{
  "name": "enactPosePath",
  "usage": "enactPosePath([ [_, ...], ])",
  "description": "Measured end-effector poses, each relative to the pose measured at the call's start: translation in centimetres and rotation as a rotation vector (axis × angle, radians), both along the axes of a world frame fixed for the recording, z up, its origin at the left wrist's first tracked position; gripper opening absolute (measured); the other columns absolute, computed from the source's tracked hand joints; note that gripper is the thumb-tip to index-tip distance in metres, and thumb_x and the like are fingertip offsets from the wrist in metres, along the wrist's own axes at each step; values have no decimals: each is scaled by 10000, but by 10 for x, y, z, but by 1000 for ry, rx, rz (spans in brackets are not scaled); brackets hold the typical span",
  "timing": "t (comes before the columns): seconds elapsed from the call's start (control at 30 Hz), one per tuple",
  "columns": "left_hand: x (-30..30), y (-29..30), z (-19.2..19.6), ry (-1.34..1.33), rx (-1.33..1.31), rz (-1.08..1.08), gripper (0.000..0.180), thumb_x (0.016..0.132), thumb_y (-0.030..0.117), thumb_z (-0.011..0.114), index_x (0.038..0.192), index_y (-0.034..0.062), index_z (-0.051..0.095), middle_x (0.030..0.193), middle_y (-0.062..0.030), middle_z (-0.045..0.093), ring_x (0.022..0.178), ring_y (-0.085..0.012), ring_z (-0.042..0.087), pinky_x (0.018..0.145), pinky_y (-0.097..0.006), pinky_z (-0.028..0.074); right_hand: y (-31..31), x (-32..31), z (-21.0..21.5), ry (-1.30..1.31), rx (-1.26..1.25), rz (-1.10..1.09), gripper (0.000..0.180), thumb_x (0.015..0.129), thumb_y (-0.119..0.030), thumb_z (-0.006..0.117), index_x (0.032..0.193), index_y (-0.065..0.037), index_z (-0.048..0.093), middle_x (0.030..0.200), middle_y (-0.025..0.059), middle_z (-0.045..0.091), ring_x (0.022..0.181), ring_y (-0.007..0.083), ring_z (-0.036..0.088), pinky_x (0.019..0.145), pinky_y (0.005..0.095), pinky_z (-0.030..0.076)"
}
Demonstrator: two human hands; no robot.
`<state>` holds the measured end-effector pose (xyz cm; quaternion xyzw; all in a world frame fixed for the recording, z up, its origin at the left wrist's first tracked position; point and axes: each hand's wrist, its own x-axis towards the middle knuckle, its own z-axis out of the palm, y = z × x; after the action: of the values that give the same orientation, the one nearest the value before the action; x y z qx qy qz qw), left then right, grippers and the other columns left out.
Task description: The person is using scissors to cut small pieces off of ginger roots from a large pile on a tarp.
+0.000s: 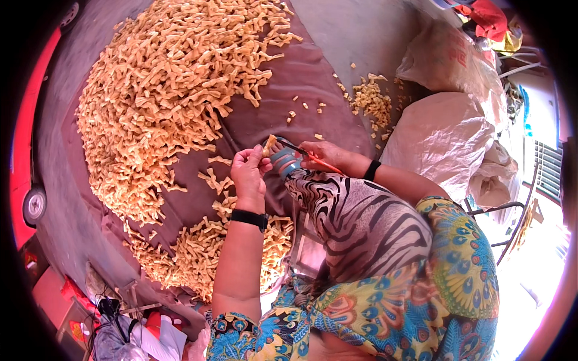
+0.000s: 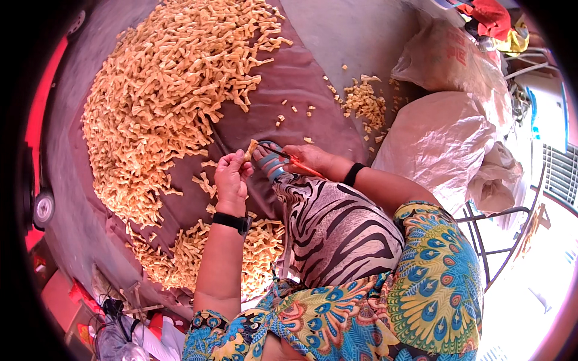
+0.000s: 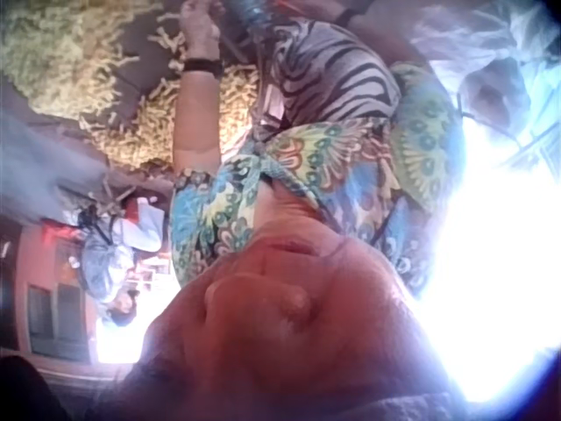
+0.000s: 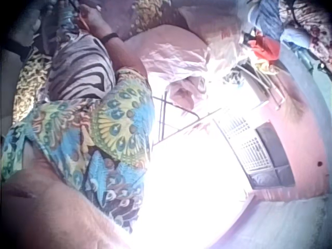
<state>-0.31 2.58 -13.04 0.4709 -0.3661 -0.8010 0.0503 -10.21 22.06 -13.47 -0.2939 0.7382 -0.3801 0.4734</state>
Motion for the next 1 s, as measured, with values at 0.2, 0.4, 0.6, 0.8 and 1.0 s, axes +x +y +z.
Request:
enactPosePath([
  [0.2,-7,18,2,-5,0,-91,165,807,104,665,816,82,502,671,-19,572,520,-103,574,425,-205,484,8,2,-7,-80,52,-74,278,824,-208,622,1033,-44,541,814,70,598,758,123,544,674,293,449],
  [0.4,-12,26,1,-38,-65,-166,167,812,105,660,810,70,497,660,-19,565,512,-97,565,429,-208,483,26,18,-43,-256,-92,-259,317,795,-313,627,983,-66,561,794,87,612,736,206,587,659,331,451],
  [0.6,-14,32,-10,-30,-56,-194,165,820,108,650,808,64,492,670,-27,569,512,-97,561,436,-208,481,31,17,-38,-278,-62,-267,264,810,-298,638,919,-67,571,742,36,571,677,118,513,619,288,429],
  [0.8,-21,41,-8,-49,-54,-243,182,817,115,657,785,71,483,665,-14,555,514,-91,560,439,-198,477,42,27,-57,-168,-119,-342,301,807,-366,635,877,-80,572,722,88,598,664,193,561,621,320,440],
  [1.0,-20,46,-13,-56,-71,-260,178,816,107,655,779,66,486,677,-11,550,520,-92,562,438,-193,472,51,31,-61,-155,-66,-344,325,808,-403,626,893,-95,570,741,89,610,670,199,572,629,323,444],
])
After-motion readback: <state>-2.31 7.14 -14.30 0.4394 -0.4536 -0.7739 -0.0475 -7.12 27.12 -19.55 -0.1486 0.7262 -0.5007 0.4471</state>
